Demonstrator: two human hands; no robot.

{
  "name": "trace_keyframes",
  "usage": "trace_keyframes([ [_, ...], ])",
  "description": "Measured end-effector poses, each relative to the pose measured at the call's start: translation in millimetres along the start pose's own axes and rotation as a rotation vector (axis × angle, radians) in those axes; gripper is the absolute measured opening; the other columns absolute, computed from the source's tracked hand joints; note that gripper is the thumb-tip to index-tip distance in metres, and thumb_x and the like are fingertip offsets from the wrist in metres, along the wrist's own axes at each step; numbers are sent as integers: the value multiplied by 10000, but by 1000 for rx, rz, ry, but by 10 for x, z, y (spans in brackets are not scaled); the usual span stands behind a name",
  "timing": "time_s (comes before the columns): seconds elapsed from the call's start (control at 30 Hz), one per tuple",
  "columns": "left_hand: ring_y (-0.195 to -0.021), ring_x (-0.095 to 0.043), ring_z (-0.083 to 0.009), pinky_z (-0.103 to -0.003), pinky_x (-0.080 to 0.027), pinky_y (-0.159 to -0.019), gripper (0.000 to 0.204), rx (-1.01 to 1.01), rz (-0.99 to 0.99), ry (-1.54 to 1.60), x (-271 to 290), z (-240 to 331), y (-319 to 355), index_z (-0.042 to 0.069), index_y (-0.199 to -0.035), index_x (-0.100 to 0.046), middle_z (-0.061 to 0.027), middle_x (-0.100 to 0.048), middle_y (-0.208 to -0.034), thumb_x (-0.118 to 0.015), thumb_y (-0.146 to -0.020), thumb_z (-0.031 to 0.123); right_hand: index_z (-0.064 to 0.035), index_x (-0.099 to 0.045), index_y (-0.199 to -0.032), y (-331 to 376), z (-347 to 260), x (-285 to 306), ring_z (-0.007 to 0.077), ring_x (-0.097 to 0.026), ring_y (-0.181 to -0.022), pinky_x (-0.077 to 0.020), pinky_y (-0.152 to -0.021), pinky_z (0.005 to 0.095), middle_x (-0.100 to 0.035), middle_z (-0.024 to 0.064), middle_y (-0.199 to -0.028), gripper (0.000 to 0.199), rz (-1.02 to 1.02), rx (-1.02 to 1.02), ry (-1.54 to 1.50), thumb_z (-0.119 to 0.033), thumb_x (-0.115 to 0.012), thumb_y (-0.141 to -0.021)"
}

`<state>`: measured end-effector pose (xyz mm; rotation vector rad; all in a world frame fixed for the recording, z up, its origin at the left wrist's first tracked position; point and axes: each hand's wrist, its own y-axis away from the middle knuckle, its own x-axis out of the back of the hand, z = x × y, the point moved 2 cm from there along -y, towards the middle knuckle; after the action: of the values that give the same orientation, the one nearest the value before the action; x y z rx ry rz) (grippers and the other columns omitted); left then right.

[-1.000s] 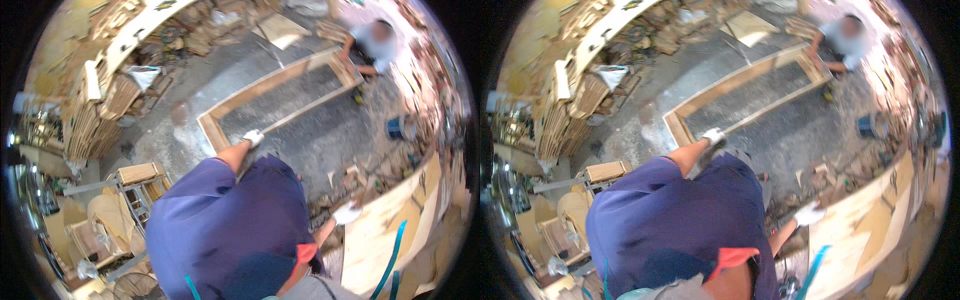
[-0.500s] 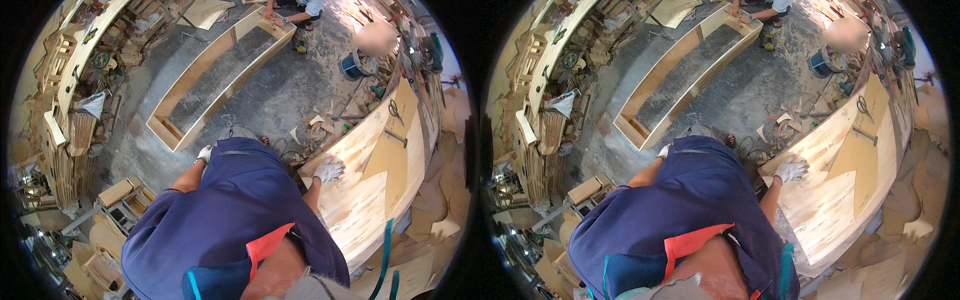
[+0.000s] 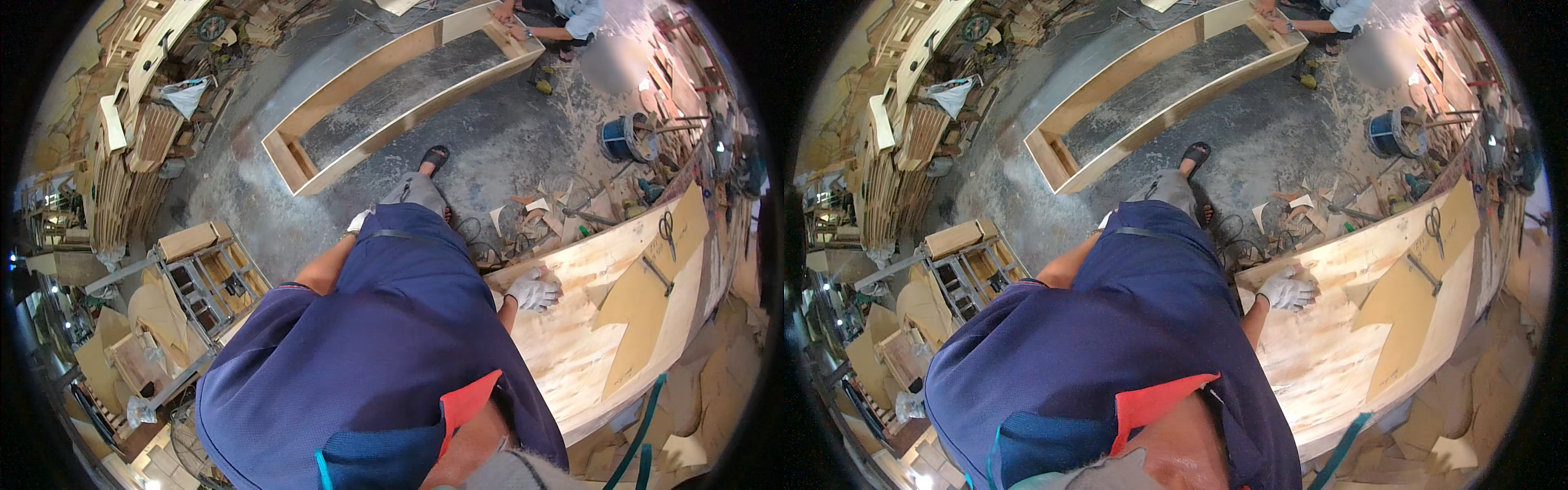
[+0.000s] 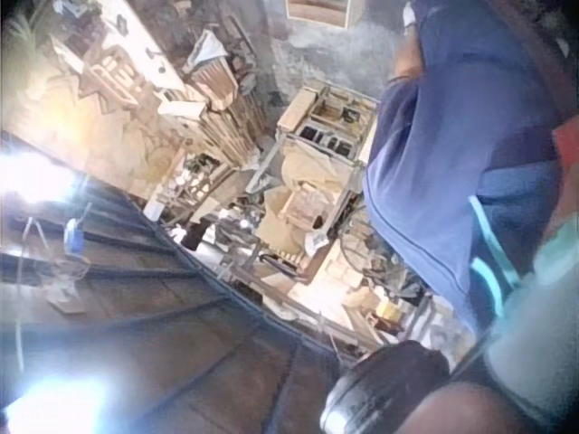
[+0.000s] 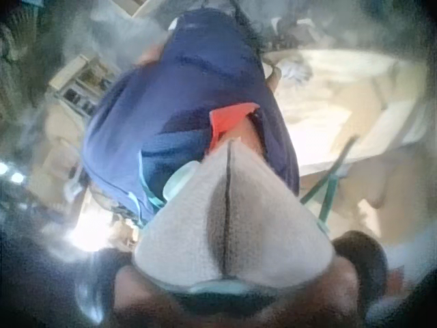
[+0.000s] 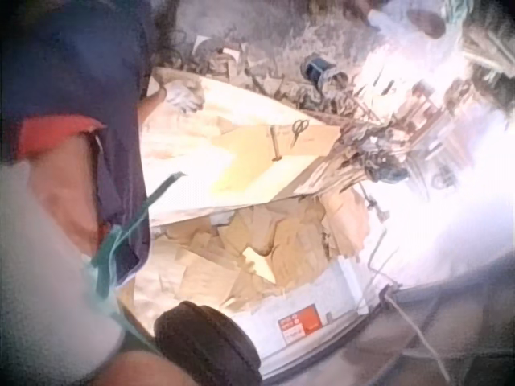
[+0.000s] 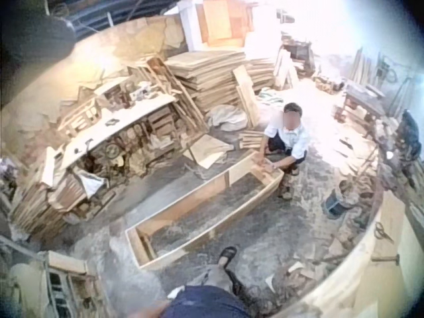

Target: The person uses a nail gun to fasten wooden planks into a frame, then measures the frame with a tape measure. The person sits on the floor during the task.

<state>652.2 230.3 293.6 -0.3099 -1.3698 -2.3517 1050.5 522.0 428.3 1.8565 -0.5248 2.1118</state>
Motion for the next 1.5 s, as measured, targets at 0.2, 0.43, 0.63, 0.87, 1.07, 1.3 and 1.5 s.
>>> trace_keyframes([
  [0.2, -1191, -634, -382, -449, -494, -954, 472, 18, -35, -57, -191, -50, -79, -16, -1151, -694, -265, -683, -1194, -571, -931, 383, 13, -378, -1487, -59, 28, -97, 463, -342, -1437, -279, -1101, 684, -377, 239, -1555, 863, 65, 11, -20, -685, -388, -978],
  [0.43, -1173, -646, -381, -453, -502, -941, 451, 3, -120, -209, -130, 211, -492, -15, -1131, -704, -264, -692, -1172, -575, -927, 366, 30, -361, -1495, -57, -11, 2, 436, -335, -1447, -304, -1126, 594, -361, 231, -1566, 843, 29, 4, -23, -641, -425, -989],
  [0.63, -1157, -656, -381, -456, -509, -930, 433, -22, -171, -357, 100, 635, -920, -14, -1114, -713, -263, -699, -1153, -579, -924, 352, -34, -357, -1523, -42, 52, -35, 407, -290, -1479, -280, -1155, 570, -339, 187, -1595, 841, -56, -65, -16, -665, -445, -974],
  [0.87, -1078, -689, -389, -459, -533, -888, 374, -38, -321, -623, 329, 1104, -1326, 1, -1048, -745, -255, -718, -1084, -598, -891, 308, -83, -214, -1608, -101, 147, -88, 408, -233, -1513, -221, -1192, 580, -243, 190, -1649, 923, -158, -73, 7, -735, -353, -970],
  [1.07, -1043, -683, -422, -496, -534, -844, 456, -187, -399, -779, 552, 1871, -1565, 11, -1002, -744, -269, -709, -1072, -624, -835, 419, -111, -132, -1631, -154, 301, -34, 399, -148, -1541, -173, -1236, 505, -129, 185, -1685, 895, -367, -111, 40, -692, -362, -991],
  [1.3, -1070, -662, -439, -504, -512, -914, 478, -311, -120, -632, 606, 2348, -2578, 9, -1140, -619, -286, -695, -1077, -613, -846, 387, -103, -193, -1618, -190, 364, 85, 400, -174, -1533, -198, -1248, 471, -181, 182, -1673, 836, -380, -101, -75, -583, -478, -996],
  [1.5, -1144, -630, -461, -501, -506, -956, 601, -348, -25, -693, 1111, 4414, -3253, 55, -1334, -510, -302, -662, -1198, -618, -873, 425, -82, -299, -1587, -105, 159, 139, 392, -187, -1531, -190, -1248, 456, -240, 185, -1656, 767, -308, -234, -245, -531, -506, -1001],
])
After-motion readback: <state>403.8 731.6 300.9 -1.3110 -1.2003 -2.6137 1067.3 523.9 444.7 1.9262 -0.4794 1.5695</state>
